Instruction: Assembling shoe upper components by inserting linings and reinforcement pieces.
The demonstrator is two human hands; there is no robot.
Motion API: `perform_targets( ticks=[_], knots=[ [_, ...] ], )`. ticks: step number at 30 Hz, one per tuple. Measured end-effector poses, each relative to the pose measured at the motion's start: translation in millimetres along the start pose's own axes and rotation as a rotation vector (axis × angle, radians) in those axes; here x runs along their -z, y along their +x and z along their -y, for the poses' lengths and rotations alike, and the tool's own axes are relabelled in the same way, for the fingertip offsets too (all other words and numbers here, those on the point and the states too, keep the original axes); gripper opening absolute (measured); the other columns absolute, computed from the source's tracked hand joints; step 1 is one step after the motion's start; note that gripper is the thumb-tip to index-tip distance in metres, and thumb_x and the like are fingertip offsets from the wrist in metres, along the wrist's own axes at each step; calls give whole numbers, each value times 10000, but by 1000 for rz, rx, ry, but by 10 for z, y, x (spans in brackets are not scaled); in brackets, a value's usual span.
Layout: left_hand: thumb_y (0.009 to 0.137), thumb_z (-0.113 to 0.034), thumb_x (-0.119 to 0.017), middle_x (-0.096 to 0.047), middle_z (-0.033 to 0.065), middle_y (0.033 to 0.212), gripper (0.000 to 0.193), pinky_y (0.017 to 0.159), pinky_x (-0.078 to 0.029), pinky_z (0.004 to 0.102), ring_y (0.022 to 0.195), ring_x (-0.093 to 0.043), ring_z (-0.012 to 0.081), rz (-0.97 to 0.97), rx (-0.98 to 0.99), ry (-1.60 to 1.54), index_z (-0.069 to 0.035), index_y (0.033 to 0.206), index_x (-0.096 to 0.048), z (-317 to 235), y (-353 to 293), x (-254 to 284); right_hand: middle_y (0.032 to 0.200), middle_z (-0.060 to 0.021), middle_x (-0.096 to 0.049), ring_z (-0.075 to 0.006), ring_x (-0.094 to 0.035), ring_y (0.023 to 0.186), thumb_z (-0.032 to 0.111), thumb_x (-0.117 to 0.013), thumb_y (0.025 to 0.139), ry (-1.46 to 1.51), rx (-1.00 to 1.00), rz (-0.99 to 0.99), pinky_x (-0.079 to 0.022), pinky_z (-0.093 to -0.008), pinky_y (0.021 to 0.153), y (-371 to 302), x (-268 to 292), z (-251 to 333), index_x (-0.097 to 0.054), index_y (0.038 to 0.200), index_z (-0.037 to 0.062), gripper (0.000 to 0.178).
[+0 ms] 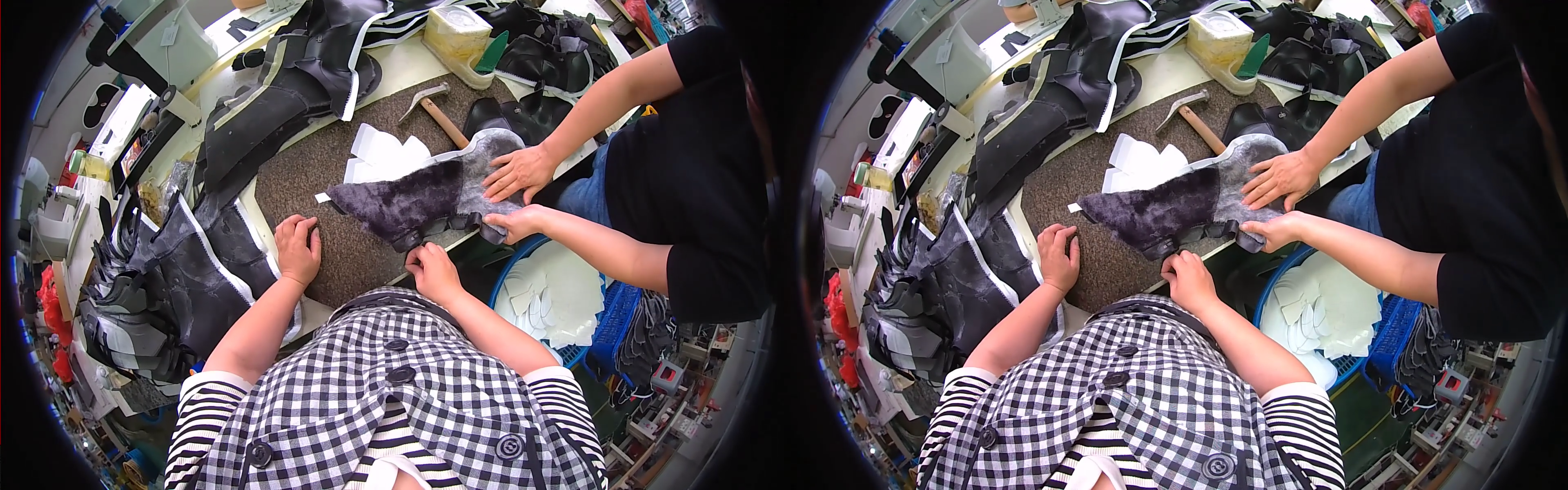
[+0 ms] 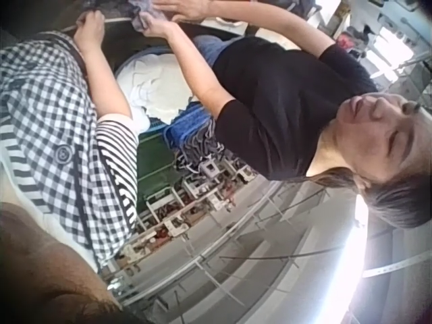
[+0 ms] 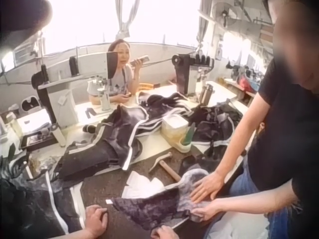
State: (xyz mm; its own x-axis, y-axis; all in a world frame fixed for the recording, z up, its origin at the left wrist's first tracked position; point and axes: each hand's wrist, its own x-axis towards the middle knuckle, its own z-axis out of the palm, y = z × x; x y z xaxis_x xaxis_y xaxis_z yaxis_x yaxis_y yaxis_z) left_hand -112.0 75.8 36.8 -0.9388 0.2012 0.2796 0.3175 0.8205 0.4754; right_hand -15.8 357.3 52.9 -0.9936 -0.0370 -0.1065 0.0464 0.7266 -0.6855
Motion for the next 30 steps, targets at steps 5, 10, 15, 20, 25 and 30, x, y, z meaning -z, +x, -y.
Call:
perform_targets(
  ticks=[5,10,15,20,25,30],
  knots=[
    [822,-125,-645,-533,93,1102,233,955,-381,414,1077,-479,310,3,11,-5,-105,1053,-626,-3,1,-7,866,-100,-527,-315,-546,912,92,-678,777,11,8,-13,-469,-423,781,-8,15,12,-605,864,105,115],
    [822,-128,-644,-531,95,1100,234,957,-380,414,1074,-477,311,0,0,6,-103,1054,-625,4,-6,-12,866,-98,-527,-312,-544,911,104,-678,790,2,2,-5,-467,-418,786,-18,2,3,-604,864,103,105],
    [823,-129,-639,-529,97,1104,236,958,-379,413,1075,-476,313,0,-7,13,-103,1057,-622,7,-13,-5,868,-97,-529,-311,-544,919,115,-680,795,18,4,-7,-467,-417,792,-23,0,11,-602,864,98,106],
    [819,-130,-644,-528,99,1099,234,957,-380,416,1073,-475,316,-8,-31,38,-106,1050,-617,2,15,-12,857,-92,-535,-293,-554,897,107,-677,796,38,32,-20,-468,-399,783,-37,52,-27,-612,881,90,109],
    [798,-90,-658,-503,143,1165,380,1005,-355,432,1134,-458,340,-40,3,-84,-72,1163,-552,4,7,-6,824,-76,-582,-190,-573,684,115,-660,844,360,-63,-98,-469,-313,647,-343,282,-305,-646,962,57,132],
    [675,-5,-639,-493,116,1219,545,996,-341,391,1184,-455,301,-86,-484,-216,-100,1201,-536,-802,-44,302,1032,-149,-554,-272,-570,936,65,-683,787,171,-343,-628,-470,-361,805,-625,571,-1017,-580,1083,33,315]
  ],
)
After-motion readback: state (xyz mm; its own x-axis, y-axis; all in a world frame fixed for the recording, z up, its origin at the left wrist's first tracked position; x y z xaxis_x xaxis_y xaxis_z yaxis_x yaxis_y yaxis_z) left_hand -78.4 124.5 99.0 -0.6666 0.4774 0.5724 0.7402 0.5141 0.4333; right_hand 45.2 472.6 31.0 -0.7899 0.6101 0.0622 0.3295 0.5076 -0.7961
